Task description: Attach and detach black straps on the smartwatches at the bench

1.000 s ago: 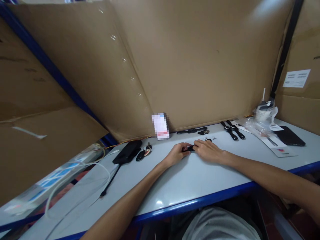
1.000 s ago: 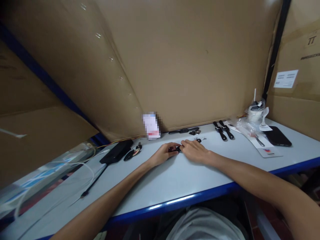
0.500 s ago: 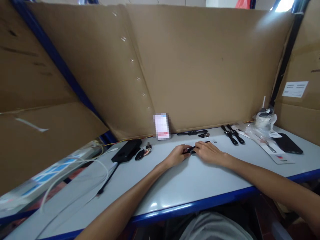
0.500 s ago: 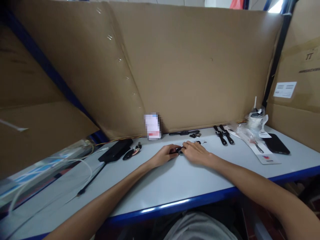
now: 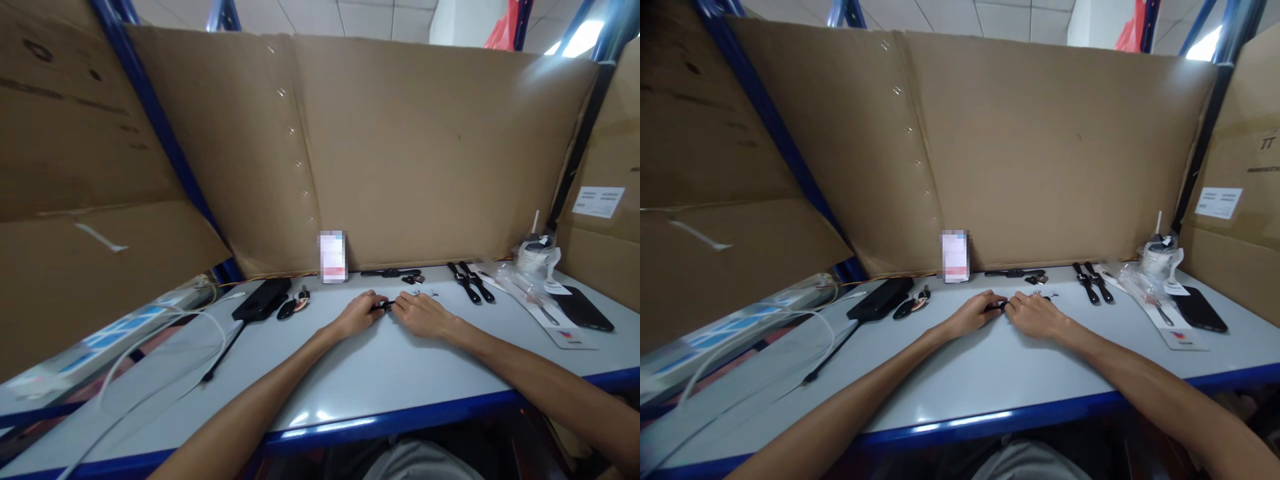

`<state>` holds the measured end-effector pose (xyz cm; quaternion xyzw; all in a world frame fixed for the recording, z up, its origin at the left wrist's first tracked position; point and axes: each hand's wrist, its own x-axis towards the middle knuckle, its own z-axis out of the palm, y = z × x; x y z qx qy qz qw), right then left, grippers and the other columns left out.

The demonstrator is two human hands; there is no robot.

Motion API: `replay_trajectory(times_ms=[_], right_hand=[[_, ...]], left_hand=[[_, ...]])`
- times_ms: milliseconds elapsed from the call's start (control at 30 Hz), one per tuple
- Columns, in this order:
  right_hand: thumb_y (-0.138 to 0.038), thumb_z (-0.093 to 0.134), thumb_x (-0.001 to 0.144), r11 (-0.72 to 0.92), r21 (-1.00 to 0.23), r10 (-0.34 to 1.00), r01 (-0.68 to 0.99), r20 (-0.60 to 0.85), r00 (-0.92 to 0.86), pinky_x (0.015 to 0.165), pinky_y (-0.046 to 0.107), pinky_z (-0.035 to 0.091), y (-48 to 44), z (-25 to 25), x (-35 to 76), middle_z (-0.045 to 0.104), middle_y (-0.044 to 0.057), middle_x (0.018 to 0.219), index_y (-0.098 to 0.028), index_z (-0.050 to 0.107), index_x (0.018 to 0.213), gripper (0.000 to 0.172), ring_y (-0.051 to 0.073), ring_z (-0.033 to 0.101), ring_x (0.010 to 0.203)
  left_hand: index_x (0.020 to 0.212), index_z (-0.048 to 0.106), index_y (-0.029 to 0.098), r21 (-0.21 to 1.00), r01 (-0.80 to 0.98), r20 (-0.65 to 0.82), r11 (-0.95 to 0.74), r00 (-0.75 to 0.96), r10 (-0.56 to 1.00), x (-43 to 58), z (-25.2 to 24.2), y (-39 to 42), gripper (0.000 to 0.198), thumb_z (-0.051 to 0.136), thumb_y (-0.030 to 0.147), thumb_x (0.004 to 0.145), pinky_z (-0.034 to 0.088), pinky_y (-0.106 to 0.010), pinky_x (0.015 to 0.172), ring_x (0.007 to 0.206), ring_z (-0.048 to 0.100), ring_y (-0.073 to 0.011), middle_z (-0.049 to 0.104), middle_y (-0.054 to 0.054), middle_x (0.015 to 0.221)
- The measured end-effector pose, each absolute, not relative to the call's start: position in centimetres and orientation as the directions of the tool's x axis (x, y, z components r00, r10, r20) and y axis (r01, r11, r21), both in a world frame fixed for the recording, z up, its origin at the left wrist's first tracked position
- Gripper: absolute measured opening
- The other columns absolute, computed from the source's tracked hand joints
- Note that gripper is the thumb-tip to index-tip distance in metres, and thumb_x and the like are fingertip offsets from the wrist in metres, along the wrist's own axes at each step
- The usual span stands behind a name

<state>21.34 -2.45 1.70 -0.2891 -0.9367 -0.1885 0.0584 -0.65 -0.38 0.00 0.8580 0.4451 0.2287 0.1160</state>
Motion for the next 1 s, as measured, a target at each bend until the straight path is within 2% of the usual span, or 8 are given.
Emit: replay_trajectory(times_ms=[167, 233, 300, 467, 600, 767, 900, 1000], right_hand=[[-0.019, 0.049, 0.100, 0.623, -0.148, 0.714, 0.768, 0.508, -0.481, 0.082, 0.029, 0.045, -0.3, 3.1, 23.2, 0.073, 0.011, 0.105, -0.016, 0.065, 0.112, 0.021, 0.021, 0.066, 0.096], [-0.023, 0.053, 0.098, 0.480, -0.294, 0.813, 0.826, 0.503, -0.293, 0.078, 0.028, 0.045, 1.4, 3.5, 24.6, 0.075, 0.010, 0.101, -0.017, 0.067, 0.114, 0.022, 0.021, 0.068, 0.091], [-0.023, 0.057, 0.096, 0.333, -0.352, 0.872, 0.875, 0.467, -0.145, 0.078, 0.028, 0.045, 3.2, 3.6, 26.2, 0.076, 0.012, 0.104, -0.016, 0.069, 0.114, 0.023, 0.023, 0.069, 0.095], [-0.017, 0.059, 0.091, 0.076, -0.357, 0.937, 0.931, 0.345, 0.056, 0.083, 0.028, 0.047, 6.4, 2.4, 29.9, 0.075, 0.015, 0.114, -0.016, 0.072, 0.116, 0.029, 0.025, 0.068, 0.108], [-0.015, 0.060, 0.088, 0.038, -0.316, 0.956, 0.948, 0.289, 0.058, 0.084, 0.028, 0.048, 6.8, 1.4, 30.3, 0.075, 0.013, 0.116, -0.018, 0.073, 0.117, 0.033, 0.025, 0.068, 0.109], [-0.021, 0.062, 0.090, 0.150, -0.223, 0.933, 0.963, 0.353, -0.063, 0.096, 0.035, 0.045, 5.6, 1.1, 28.4, 0.071, 0.017, 0.121, -0.017, 0.073, 0.117, 0.030, 0.028, 0.060, 0.121], [-0.028, 0.049, 0.101, 0.401, -0.094, 0.839, 0.911, 0.437, -0.324, 0.106, 0.038, 0.041, 5.1, 0.7, 26.6, 0.066, 0.016, 0.131, -0.016, 0.069, 0.125, 0.034, 0.027, 0.053, 0.127], [-0.024, 0.041, 0.103, 0.556, -0.092, 0.784, 0.826, 0.387, -0.485, 0.107, 0.036, 0.041, 5.0, 0.1, 25.7, 0.061, 0.014, 0.140, -0.017, 0.066, 0.131, 0.038, 0.024, 0.054, 0.129]], left_hand=[[0.117, 0.073, 0.019, 0.400, 0.726, 0.282, -0.559, 0.483, 0.829, -0.7, 0.0, -0.4, 0.034, 0.057, 0.017, 0.087, 0.046, -0.031, 0.083, 0.090, 0.062, -0.0236, 0.067, -0.009, 0.095], [0.119, 0.072, 0.019, 0.404, 0.730, 0.279, -0.551, 0.475, 0.835, -0.9, 0.0, -0.4, 0.035, 0.056, 0.017, 0.087, 0.046, -0.032, 0.085, 0.093, 0.063, -0.0246, 0.067, -0.010, 0.098], [0.118, 0.072, 0.019, 0.408, 0.733, 0.294, -0.544, 0.458, 0.839, -1.1, -0.1, -0.3, 0.036, 0.058, 0.016, 0.086, 0.046, -0.033, 0.086, 0.094, 0.063, -0.0248, 0.067, -0.009, 0.098], [0.111, 0.073, 0.020, 0.406, 0.757, 0.330, -0.511, 0.400, 0.855, -1.9, -0.3, 0.5, 0.034, 0.061, 0.013, 0.080, 0.046, -0.031, 0.080, 0.087, 0.062, -0.0231, 0.066, -0.007, 0.092], [0.109, 0.073, 0.019, 0.401, 0.790, 0.352, -0.464, 0.335, 0.874, -2.9, -0.7, 1.4, 0.034, 0.061, 0.011, 0.079, 0.046, -0.031, 0.078, 0.084, 0.062, -0.0227, 0.067, -0.007, 0.091], [0.110, 0.073, 0.019, 0.361, 0.838, 0.365, -0.409, 0.276, 0.889, -4.0, -1.2, 2.4, 0.034, 0.059, 0.011, 0.080, 0.045, -0.031, 0.080, 0.088, 0.063, -0.0239, 0.068, -0.008, 0.093], [0.113, 0.072, 0.020, 0.306, 0.878, 0.354, -0.367, 0.253, 0.900, -4.3, -1.3, 2.7, 0.035, 0.059, 0.012, 0.081, 0.045, -0.031, 0.082, 0.093, 0.063, -0.0257, 0.069, -0.009, 0.096], [0.115, 0.071, 0.018, 0.269, 0.895, 0.338, -0.356, 0.258, 0.905, -4.0, -0.9, 2.4, 0.035, 0.058, 0.013, 0.084, 0.045, -0.033, 0.085, 0.098, 0.063, -0.0273, 0.069, -0.011, 0.102]])
